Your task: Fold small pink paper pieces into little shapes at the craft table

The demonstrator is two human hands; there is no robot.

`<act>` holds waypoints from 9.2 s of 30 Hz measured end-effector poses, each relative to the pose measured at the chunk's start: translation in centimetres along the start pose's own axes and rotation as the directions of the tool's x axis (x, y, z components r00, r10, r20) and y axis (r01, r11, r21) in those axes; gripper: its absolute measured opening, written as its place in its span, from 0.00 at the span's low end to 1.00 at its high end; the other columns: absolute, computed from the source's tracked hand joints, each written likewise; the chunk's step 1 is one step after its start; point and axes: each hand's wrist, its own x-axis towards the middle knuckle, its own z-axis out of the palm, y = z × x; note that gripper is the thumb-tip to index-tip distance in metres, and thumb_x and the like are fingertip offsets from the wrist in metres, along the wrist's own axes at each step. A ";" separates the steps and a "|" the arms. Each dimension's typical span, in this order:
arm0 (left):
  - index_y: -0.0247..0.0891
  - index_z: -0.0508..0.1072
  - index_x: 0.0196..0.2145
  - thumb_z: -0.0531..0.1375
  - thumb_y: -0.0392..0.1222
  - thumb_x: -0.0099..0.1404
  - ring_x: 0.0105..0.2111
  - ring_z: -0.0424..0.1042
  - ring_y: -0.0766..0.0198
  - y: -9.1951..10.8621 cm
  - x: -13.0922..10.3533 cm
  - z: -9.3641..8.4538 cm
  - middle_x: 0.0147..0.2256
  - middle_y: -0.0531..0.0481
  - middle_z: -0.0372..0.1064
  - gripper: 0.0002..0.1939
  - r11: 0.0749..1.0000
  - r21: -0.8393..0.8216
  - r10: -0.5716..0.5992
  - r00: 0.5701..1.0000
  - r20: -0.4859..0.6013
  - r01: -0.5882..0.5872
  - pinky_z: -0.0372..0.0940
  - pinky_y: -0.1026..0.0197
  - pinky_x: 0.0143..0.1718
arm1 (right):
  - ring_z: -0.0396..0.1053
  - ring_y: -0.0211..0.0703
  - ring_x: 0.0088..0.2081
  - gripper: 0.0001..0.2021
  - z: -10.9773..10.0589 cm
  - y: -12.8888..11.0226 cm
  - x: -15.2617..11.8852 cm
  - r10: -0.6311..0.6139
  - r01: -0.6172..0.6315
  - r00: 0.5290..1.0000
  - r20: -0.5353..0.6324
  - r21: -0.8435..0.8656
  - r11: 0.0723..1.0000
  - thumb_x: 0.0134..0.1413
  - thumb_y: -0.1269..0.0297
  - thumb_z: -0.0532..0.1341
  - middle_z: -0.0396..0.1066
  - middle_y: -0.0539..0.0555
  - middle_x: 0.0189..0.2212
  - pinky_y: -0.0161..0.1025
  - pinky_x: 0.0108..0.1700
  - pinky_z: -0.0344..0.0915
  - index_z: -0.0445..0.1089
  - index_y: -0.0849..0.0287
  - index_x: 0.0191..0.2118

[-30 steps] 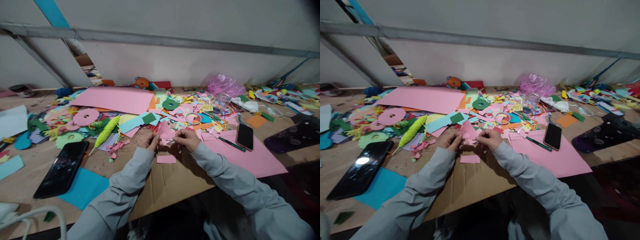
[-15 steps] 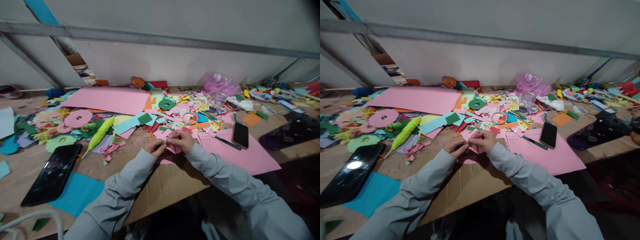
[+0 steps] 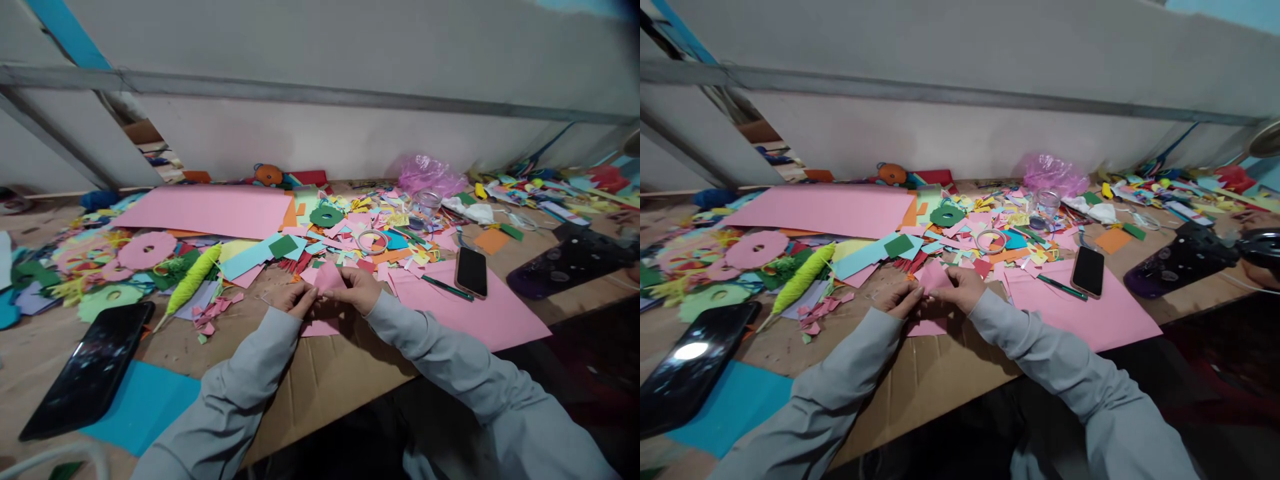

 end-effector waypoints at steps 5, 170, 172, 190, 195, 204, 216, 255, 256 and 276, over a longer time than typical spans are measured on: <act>0.37 0.68 0.24 0.62 0.56 0.55 0.17 0.61 0.71 -0.6 0.2 -0.1 0.18 0.55 0.65 0.19 1.000 0.010 -0.011 1.000 0.010 0.011 0.58 0.68 0.19 | 0.62 0.35 0.23 0.16 -0.3 -0.2 -0.1 -0.076 0.076 0.997 0.007 -0.234 0.969 0.38 0.54 0.69 0.66 0.47 0.20 0.32 0.25 0.59 0.68 0.62 0.26; 0.34 0.70 0.22 0.69 0.53 0.45 0.13 0.60 0.74 0.1 0.7 -0.6 0.20 0.50 0.73 0.19 0.962 -0.214 -0.181 0.983 -0.032 0.170 0.55 0.68 0.15 | 0.60 0.37 0.27 0.16 -1.2 -0.2 0.1 -0.140 0.097 0.989 -0.038 -0.547 0.832 0.57 0.50 0.54 0.63 0.48 0.23 0.35 0.29 0.54 0.68 0.59 0.36; 0.34 0.71 0.23 0.69 0.53 0.45 0.12 0.59 0.74 0.0 0.8 -0.7 0.20 0.50 0.73 0.19 0.965 -0.212 -0.168 0.984 -0.066 0.151 0.54 0.68 0.15 | 0.63 0.40 0.30 0.13 -1.7 -0.5 0.1 -0.145 0.078 0.989 -0.027 -0.735 0.673 0.58 0.54 0.56 0.67 0.51 0.27 0.36 0.31 0.56 0.69 0.59 0.38; 0.36 0.67 0.23 0.64 0.54 0.52 0.13 0.59 0.74 0.1 0.4 -0.3 0.17 0.55 0.68 0.18 0.980 -0.144 -0.130 0.991 0.038 0.134 0.53 0.69 0.15 | 0.62 0.37 0.28 0.12 -0.6 -1.8 -0.7 -0.355 0.323 0.933 0.058 -0.569 0.756 0.54 0.59 0.60 0.65 0.49 0.23 0.35 0.31 0.58 0.68 0.61 0.25; 0.37 0.65 0.23 0.65 0.54 0.51 0.13 0.59 0.74 -0.1 0.5 -0.6 0.16 0.56 0.65 0.19 0.967 -0.193 -0.162 0.986 0.050 0.169 0.55 0.70 0.14 | 0.69 0.39 0.36 0.09 -0.7 -2.3 -0.9 -0.368 0.365 0.927 0.079 -0.420 0.831 0.57 0.65 0.55 0.71 0.53 0.34 0.37 0.38 0.64 0.71 0.59 0.41; 0.36 0.64 0.22 0.64 0.54 0.53 0.14 0.60 0.74 -0.5 0.5 -0.6 0.15 0.56 0.64 0.19 0.975 -0.176 -0.123 0.987 0.100 0.139 0.56 0.70 0.16 | 0.71 0.39 0.33 0.07 -0.3 -2.2 -0.9 -0.422 0.446 0.893 0.157 -0.435 0.782 0.51 0.62 0.63 0.73 0.53 0.31 0.37 0.37 0.67 0.73 0.60 0.34; 0.38 0.67 0.23 0.59 0.53 0.57 0.17 0.59 0.71 -0.9 0.4 -0.1 0.18 0.55 0.64 0.16 0.997 0.078 0.005 0.995 0.099 -0.013 0.55 0.67 0.19 | 0.62 0.35 0.25 0.10 0.1 -1.3 -0.7 -0.296 0.249 0.953 -0.060 -0.400 0.882 0.46 0.59 0.64 0.68 0.49 0.23 0.33 0.28 0.59 0.67 0.60 0.26; 0.37 0.73 0.28 0.60 0.51 0.57 0.20 0.63 0.69 -0.6 0.3 -0.3 0.21 0.52 0.69 0.14 0.988 0.134 0.070 0.997 0.028 -0.073 0.59 0.67 0.23 | 0.63 0.34 0.20 0.17 -0.2 -0.7 -0.1 -0.102 0.087 0.990 -0.097 -0.142 0.986 0.39 0.52 0.68 0.68 0.48 0.19 0.33 0.24 0.59 0.67 0.60 0.25; 0.37 0.74 0.29 0.61 0.51 0.56 0.21 0.63 0.69 -0.6 0.3 -0.2 0.21 0.52 0.70 0.13 0.984 0.150 0.088 0.996 0.025 -0.091 0.60 0.67 0.24 | 0.63 0.34 0.20 0.17 -0.2 -0.7 -0.2 -0.095 0.082 0.991 -0.095 -0.133 0.988 0.39 0.52 0.68 0.68 0.48 0.19 0.33 0.24 0.59 0.67 0.60 0.25; 0.36 0.70 0.26 0.61 0.50 0.56 0.20 0.63 0.70 -0.2 0.2 -0.4 0.20 0.53 0.68 0.13 0.998 0.042 0.054 0.998 0.044 -0.056 0.58 0.67 0.23 | 0.62 0.31 0.19 0.17 -0.1 -0.7 -0.1 -0.025 0.025 1.000 0.002 -0.049 0.998 0.39 0.53 0.69 0.65 0.46 0.18 0.31 0.21 0.58 0.65 0.61 0.24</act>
